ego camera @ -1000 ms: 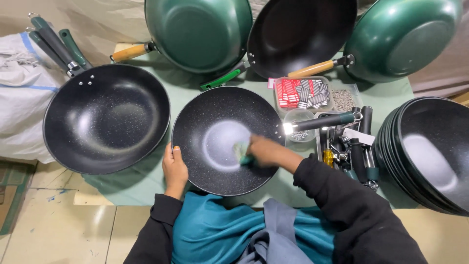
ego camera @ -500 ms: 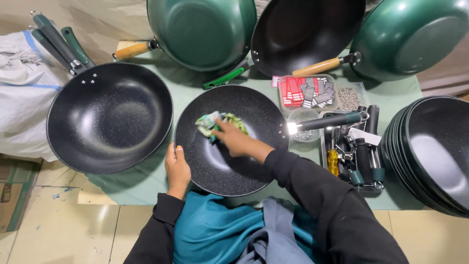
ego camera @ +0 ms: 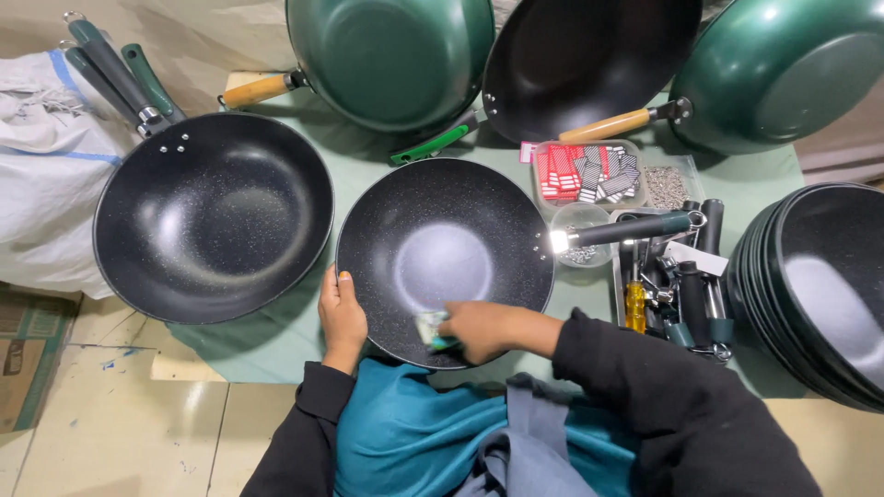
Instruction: Fitting a handle to a wok and cleaning the woks with a cloth.
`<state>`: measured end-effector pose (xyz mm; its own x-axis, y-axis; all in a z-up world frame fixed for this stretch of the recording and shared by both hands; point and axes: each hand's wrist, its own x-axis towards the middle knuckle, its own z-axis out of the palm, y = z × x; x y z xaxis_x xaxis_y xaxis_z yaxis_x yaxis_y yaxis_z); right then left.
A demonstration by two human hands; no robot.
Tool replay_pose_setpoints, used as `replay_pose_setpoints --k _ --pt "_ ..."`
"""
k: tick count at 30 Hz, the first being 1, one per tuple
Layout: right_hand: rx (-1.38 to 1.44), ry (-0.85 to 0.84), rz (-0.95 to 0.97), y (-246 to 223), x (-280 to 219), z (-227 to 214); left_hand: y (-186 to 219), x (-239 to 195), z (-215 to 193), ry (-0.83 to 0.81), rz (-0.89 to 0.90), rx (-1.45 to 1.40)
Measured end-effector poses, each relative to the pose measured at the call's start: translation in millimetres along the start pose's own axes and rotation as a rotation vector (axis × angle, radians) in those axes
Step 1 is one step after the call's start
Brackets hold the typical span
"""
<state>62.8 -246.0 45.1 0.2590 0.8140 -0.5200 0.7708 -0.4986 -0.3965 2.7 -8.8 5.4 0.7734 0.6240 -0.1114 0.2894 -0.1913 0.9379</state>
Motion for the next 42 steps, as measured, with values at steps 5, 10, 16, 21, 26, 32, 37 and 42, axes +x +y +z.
replay_pose_setpoints --k 5,10,16,21,26,32,37,42 --pt "-0.224 0.033 0.372 65.8 7.6 7.3 -3.1 1.9 -0.5 -0.007 -0.005 -0.009" --pt "-0.727 0.815 0.619 108.0 17.7 -16.1 -4.5 2.9 -0.8 -0.002 0.001 -0.006" --pt "-0.788 1.181 0.530 98.1 52.7 -94.0 15.7 -5.0 -3.5 -0.005 0.021 0.030" --pt "-0.337 1.189 0.237 82.6 114.3 -115.8 23.1 -8.9 -4.1 0.003 0.026 0.050" --pt "-0.337 1.086 0.052 40.6 154.1 -107.1 -19.4 5.3 0.4 0.005 0.051 0.042" --pt "-0.183 1.075 -0.138 -4.5 157.5 -63.5 -39.8 10.7 3.0 0.021 0.038 -0.001" --pt "0.022 1.031 -0.272 -38.2 130.4 -41.3 -40.1 11.7 5.8 0.035 0.036 -0.057" --pt "0.371 0.889 -0.411 -70.0 99.2 -12.8 -38.0 7.8 4.9 0.047 0.003 -0.076"
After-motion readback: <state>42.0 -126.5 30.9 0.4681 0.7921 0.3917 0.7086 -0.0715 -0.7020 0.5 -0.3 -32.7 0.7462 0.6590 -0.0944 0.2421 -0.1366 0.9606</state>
